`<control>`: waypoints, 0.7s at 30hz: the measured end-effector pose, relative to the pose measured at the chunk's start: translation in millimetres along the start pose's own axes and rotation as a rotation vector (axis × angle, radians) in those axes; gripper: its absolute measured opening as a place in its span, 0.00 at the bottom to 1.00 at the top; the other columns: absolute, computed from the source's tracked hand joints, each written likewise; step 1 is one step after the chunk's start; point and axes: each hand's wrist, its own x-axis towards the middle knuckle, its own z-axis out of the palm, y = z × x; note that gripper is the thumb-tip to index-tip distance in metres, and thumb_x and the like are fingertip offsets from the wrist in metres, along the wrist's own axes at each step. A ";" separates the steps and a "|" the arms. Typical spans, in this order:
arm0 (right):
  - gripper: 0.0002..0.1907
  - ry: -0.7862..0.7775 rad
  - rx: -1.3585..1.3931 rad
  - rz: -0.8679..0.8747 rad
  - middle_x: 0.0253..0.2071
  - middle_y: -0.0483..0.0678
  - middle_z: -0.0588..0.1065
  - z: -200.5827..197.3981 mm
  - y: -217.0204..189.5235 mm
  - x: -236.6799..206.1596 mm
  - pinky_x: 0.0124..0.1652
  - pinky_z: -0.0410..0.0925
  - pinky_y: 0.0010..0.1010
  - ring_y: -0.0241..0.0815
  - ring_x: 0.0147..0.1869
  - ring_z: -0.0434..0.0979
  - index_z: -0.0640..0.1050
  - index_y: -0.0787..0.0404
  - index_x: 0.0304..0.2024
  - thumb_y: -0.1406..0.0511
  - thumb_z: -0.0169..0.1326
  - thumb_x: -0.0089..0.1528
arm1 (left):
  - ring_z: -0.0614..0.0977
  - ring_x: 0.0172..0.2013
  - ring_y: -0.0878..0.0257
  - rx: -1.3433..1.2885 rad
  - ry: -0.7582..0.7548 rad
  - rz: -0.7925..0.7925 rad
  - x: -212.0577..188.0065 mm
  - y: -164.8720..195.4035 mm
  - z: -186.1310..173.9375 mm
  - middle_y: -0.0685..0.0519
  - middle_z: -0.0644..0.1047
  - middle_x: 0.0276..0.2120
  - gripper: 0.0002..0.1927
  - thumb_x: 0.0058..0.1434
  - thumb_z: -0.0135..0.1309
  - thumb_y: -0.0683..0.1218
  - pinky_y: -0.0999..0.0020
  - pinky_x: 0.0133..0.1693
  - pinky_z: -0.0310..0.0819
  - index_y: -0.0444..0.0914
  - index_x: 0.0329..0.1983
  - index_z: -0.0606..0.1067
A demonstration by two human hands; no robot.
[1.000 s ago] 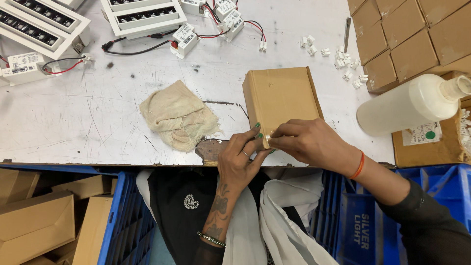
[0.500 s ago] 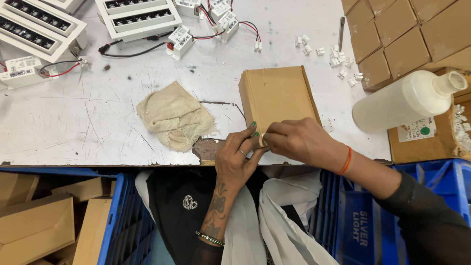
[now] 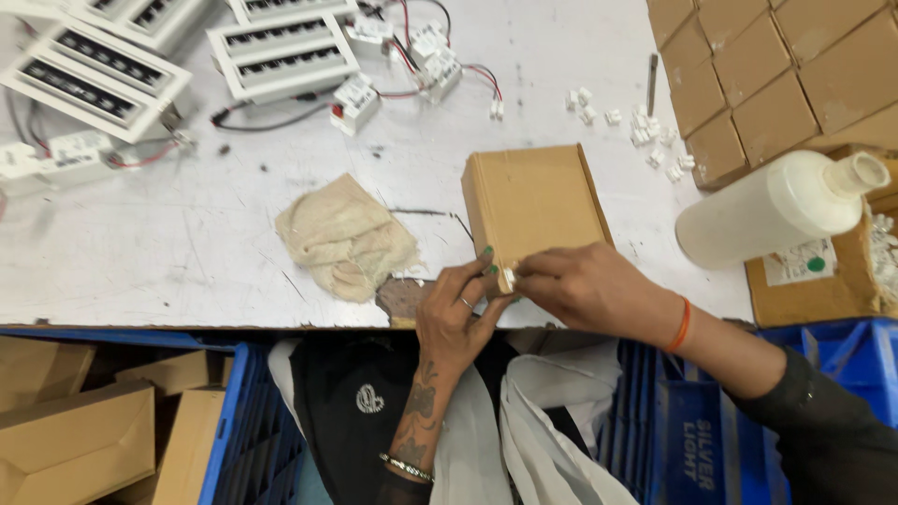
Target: The person seals a small cardboard box by applying white adhesive dots to the flaps and pressing them together. They use a metal tool to smooth the edges and ensure the seal is secure.
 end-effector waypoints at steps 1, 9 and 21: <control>0.11 -0.021 -0.013 -0.011 0.40 0.47 0.77 -0.3 -0.4 1.1 0.35 0.73 0.37 0.47 0.40 0.81 0.80 0.61 0.38 0.68 0.59 0.52 | 0.83 0.44 0.55 -0.004 0.002 0.005 0.3 0.8 -0.7 0.53 0.80 0.51 0.17 0.52 0.71 0.44 0.63 0.41 0.80 0.38 0.43 0.79; 0.12 -0.106 -0.167 -0.089 0.37 0.49 0.74 3.8 -14.6 5.2 0.39 0.73 0.36 0.47 0.44 0.78 0.77 0.66 0.37 0.67 0.54 0.52 | 0.83 0.45 0.52 -0.029 -0.012 0.010 3.1 4.4 -5.3 0.51 0.80 0.53 0.18 0.48 0.68 0.41 0.61 0.43 0.79 0.37 0.43 0.79; 0.08 -0.197 -0.258 -0.032 0.36 0.50 0.73 12.0 -20.6 2.3 0.36 0.73 0.35 0.46 0.43 0.77 0.76 0.67 0.33 0.68 0.55 0.52 | 0.83 0.44 0.54 -0.023 -0.020 -0.014 1.2 2.6 -3.5 0.53 0.80 0.52 0.17 0.48 0.67 0.41 0.62 0.41 0.80 0.37 0.43 0.79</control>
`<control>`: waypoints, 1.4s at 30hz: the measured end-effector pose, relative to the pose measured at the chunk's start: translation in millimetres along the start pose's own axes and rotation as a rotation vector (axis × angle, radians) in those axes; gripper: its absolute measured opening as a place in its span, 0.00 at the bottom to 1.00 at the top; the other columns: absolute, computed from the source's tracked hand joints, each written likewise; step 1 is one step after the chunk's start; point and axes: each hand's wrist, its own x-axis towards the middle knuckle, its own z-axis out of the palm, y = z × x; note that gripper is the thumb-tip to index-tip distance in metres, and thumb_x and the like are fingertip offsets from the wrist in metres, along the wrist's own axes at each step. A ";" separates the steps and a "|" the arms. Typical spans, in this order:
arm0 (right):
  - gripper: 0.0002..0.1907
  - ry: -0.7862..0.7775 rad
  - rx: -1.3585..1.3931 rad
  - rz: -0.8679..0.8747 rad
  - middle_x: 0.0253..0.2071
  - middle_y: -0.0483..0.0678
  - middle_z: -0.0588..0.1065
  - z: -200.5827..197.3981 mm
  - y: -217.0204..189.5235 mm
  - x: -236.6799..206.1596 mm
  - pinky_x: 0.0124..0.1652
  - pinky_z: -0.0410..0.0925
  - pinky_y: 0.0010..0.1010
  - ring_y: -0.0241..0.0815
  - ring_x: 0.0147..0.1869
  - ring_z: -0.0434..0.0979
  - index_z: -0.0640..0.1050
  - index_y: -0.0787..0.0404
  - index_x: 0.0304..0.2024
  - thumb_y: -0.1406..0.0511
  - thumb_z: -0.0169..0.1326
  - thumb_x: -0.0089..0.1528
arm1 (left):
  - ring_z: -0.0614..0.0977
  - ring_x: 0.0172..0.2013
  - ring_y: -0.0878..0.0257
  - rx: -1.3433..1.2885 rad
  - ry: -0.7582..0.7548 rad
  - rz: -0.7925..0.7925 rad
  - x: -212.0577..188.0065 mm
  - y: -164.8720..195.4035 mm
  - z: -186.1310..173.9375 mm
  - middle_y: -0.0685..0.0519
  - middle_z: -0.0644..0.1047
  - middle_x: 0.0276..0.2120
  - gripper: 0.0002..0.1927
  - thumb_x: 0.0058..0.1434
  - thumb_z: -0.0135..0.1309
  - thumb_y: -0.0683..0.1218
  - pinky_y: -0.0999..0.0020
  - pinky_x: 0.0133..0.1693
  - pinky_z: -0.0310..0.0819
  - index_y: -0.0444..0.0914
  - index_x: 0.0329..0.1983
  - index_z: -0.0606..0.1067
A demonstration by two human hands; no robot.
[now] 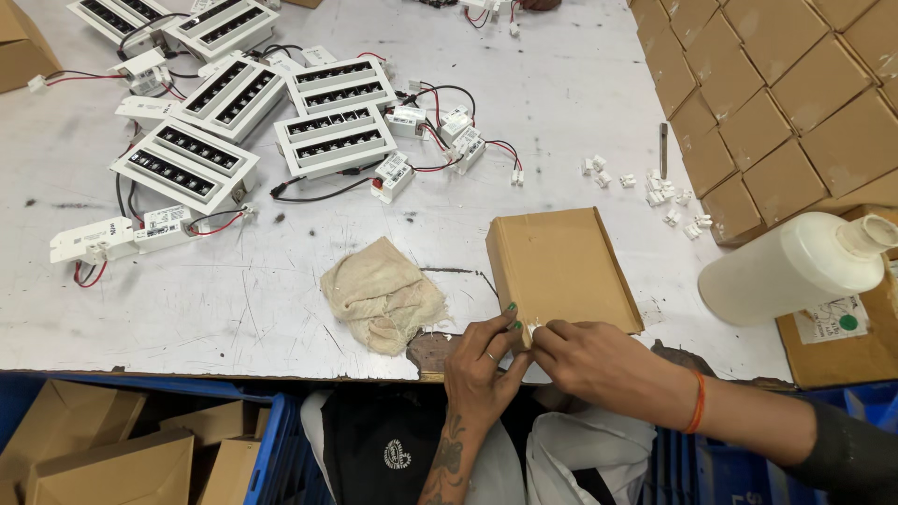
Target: The person seals a small cardboard box by applying white adhesive dots to the flaps and pressing them together. They use a metal tool to smooth the edges and ensure the seal is secure.
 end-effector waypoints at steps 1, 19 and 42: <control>0.08 -0.009 0.012 -0.003 0.36 0.50 0.73 -0.5 1.4 -0.8 0.36 0.73 0.35 0.46 0.43 0.77 0.76 0.67 0.33 0.68 0.55 0.52 | 0.83 0.44 0.54 0.002 -0.002 -0.001 0.2 0.0 0.3 0.53 0.80 0.52 0.17 0.48 0.67 0.41 0.62 0.41 0.80 0.37 0.42 0.79; 0.10 0.066 -0.123 -0.051 0.35 0.49 0.72 12.6 -2.2 -2.9 0.34 0.73 0.31 0.43 0.41 0.75 0.78 0.69 0.36 0.68 0.55 0.54 | 0.83 0.44 0.54 0.020 -0.002 -0.008 -1.6 0.5 3.2 0.52 0.80 0.52 0.17 0.48 0.66 0.39 0.63 0.41 0.80 0.36 0.43 0.79; 0.15 0.014 0.016 -0.040 0.39 0.51 0.73 3.6 4.7 -2.2 0.36 0.73 0.33 0.47 0.46 0.76 0.78 0.70 0.40 0.67 0.54 0.53 | 0.83 0.45 0.52 -0.002 0.025 0.021 2.7 0.3 1.6 0.50 0.80 0.51 0.18 0.49 0.67 0.40 0.61 0.43 0.80 0.36 0.44 0.79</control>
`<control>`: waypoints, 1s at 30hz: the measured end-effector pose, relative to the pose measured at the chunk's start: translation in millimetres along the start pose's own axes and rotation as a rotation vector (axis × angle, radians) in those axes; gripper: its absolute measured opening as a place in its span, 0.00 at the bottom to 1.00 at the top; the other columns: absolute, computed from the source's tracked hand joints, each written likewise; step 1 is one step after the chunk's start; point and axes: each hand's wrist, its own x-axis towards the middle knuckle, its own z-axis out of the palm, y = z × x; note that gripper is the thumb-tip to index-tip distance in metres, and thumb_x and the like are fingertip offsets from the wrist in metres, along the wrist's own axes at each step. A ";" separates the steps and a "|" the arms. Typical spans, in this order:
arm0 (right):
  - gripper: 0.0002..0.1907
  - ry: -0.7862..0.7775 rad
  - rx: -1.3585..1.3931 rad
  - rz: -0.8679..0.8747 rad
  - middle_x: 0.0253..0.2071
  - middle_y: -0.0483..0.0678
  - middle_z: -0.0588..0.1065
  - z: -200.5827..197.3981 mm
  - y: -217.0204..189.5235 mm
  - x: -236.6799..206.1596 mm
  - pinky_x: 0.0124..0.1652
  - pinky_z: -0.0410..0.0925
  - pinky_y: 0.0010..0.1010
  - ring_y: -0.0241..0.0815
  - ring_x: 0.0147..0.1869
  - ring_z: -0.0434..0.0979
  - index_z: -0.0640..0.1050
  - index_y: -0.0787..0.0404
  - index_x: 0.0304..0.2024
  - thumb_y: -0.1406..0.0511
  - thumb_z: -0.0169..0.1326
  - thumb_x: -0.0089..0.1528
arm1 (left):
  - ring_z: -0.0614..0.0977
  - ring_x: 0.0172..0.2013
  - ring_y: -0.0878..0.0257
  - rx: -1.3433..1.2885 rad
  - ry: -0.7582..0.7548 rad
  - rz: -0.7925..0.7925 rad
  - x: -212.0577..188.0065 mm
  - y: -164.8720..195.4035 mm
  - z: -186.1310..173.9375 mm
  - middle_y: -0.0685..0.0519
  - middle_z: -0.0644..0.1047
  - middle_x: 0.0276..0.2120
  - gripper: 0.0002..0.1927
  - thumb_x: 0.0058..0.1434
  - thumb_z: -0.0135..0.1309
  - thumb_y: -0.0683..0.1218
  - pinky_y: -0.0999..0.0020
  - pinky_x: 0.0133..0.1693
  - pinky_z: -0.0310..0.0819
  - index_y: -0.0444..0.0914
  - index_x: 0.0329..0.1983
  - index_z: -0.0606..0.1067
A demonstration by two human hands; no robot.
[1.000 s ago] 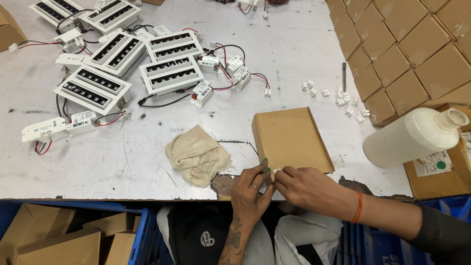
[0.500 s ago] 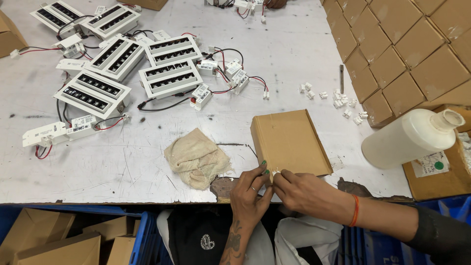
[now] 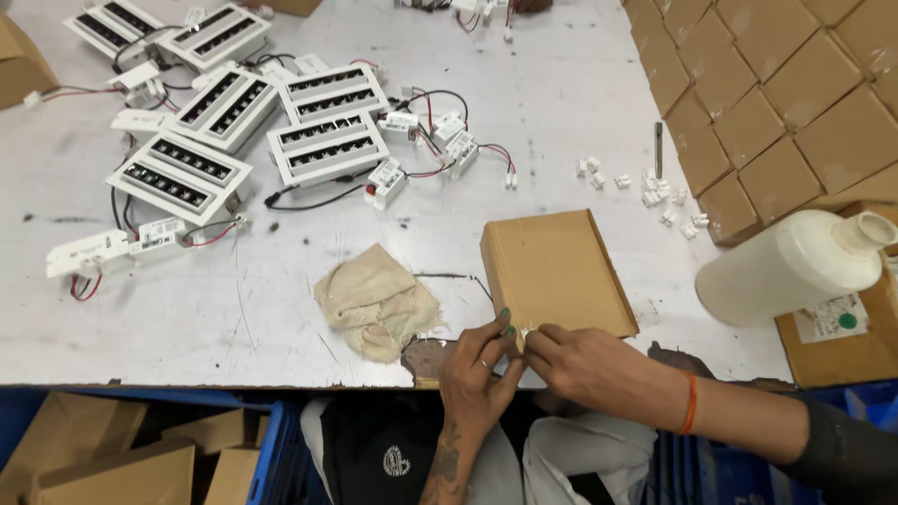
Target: The person seals a small cardboard box by applying white adhesive dots to the flaps and pressing them together. They use a metal tool to smooth the edges and ensure the seal is secure.
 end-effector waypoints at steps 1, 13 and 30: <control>0.14 0.007 0.008 0.011 0.39 0.51 0.73 1.5 0.1 0.1 0.36 0.73 0.33 0.47 0.46 0.76 0.78 0.70 0.39 0.68 0.54 0.53 | 0.83 0.44 0.53 -0.002 -0.005 -0.009 0.0 -0.2 0.6 0.50 0.80 0.52 0.18 0.49 0.67 0.40 0.62 0.42 0.80 0.36 0.44 0.79; 0.14 0.021 0.001 0.014 0.38 0.51 0.72 7.3 3.6 -0.9 0.33 0.73 0.32 0.46 0.45 0.76 0.77 0.70 0.38 0.68 0.55 0.51 | 0.83 0.43 0.53 0.008 -0.007 -0.013 -2.5 0.3 3.4 0.51 0.81 0.51 0.18 0.48 0.68 0.40 0.63 0.40 0.80 0.36 0.43 0.79; 0.09 0.178 0.298 0.178 0.36 0.51 0.70 23.3 39.8 3.7 0.35 0.70 0.43 0.51 0.40 0.75 0.72 0.63 0.34 0.63 0.55 0.57 | 0.81 0.54 0.58 -0.516 0.185 -0.389 33.7 -24.5 -38.2 0.43 0.79 0.57 0.18 0.62 0.50 0.40 0.66 0.53 0.80 0.33 0.56 0.74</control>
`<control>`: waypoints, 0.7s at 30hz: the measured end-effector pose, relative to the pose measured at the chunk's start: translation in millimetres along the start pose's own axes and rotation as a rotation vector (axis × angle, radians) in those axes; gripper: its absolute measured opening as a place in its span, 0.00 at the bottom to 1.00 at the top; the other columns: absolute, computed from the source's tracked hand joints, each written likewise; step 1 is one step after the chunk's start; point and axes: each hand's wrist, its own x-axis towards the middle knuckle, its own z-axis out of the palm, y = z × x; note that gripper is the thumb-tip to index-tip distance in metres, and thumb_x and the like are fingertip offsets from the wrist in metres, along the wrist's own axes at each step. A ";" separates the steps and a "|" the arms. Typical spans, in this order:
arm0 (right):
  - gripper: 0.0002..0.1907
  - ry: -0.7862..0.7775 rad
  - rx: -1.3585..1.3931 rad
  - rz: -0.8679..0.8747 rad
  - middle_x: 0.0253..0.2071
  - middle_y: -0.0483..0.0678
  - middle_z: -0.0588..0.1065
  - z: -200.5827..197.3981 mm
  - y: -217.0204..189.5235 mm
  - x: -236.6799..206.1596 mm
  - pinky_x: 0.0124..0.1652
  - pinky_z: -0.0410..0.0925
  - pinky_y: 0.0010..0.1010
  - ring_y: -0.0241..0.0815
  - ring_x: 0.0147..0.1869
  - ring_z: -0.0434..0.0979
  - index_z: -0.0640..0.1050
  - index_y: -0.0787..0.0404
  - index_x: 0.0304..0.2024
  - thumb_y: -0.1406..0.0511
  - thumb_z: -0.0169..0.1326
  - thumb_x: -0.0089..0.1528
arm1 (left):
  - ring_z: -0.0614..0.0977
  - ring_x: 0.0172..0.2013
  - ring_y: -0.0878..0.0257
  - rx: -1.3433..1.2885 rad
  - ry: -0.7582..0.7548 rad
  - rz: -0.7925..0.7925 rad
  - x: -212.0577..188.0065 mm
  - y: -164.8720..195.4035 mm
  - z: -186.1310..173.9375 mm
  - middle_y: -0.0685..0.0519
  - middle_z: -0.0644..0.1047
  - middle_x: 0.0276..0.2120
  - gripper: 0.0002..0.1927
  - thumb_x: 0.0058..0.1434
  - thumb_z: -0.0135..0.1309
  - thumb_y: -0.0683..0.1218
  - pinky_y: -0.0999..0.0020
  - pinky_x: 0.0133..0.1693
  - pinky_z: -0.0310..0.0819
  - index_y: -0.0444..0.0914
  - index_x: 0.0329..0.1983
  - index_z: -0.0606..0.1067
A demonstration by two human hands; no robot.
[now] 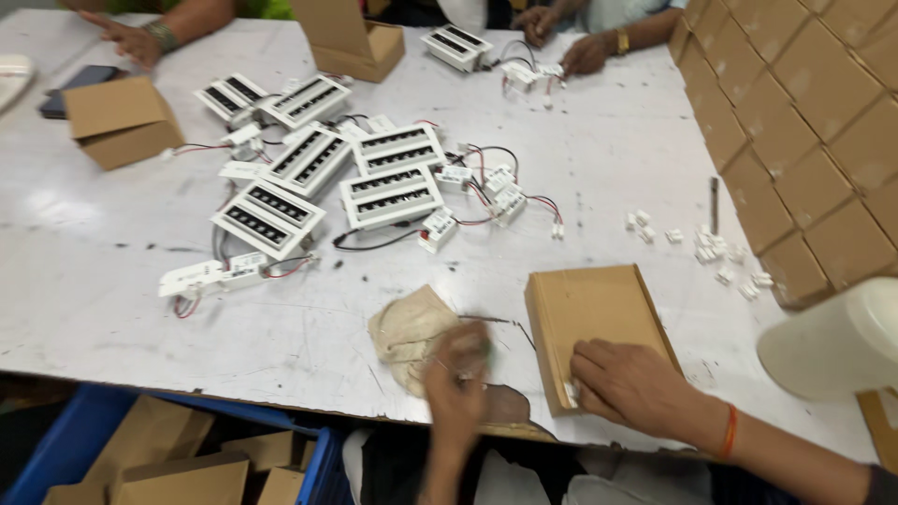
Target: The person seals a small cardboard box by applying white adhesive dots to the flaps and pressing them together. They use a metal tool to smooth the edges and ensure the seal is secure.
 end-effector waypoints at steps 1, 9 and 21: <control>0.09 0.030 0.008 -0.020 0.36 0.51 0.70 6.7 2.0 -0.4 0.35 0.70 0.43 0.51 0.39 0.75 0.73 0.62 0.34 0.63 0.55 0.58 | 0.79 0.57 0.58 -0.056 0.090 0.026 31.0 -2.5 -12.2 0.43 0.76 0.59 0.22 0.69 0.46 0.46 0.67 0.57 0.75 0.33 0.65 0.69; 0.08 0.068 0.353 0.059 0.39 0.49 0.75 -0.8 21.6 -2.5 0.33 0.72 0.39 0.49 0.36 0.79 0.78 0.62 0.39 0.64 0.55 0.61 | 0.72 0.65 0.52 0.365 0.211 -0.096 97.4 -1.7 -6.2 0.47 0.75 0.62 0.24 0.62 0.56 0.42 0.51 0.65 0.64 0.40 0.63 0.72; 0.14 0.200 1.002 0.413 0.35 0.47 0.76 28.0 32.5 0.2 0.32 0.71 0.26 0.34 0.30 0.76 0.80 0.68 0.39 0.63 0.49 0.68 | 0.52 0.73 0.30 0.472 -0.063 -0.086 -106.3 -8.3 110.2 0.29 0.45 0.75 0.74 0.41 0.83 0.56 0.37 0.66 0.53 0.34 0.77 0.41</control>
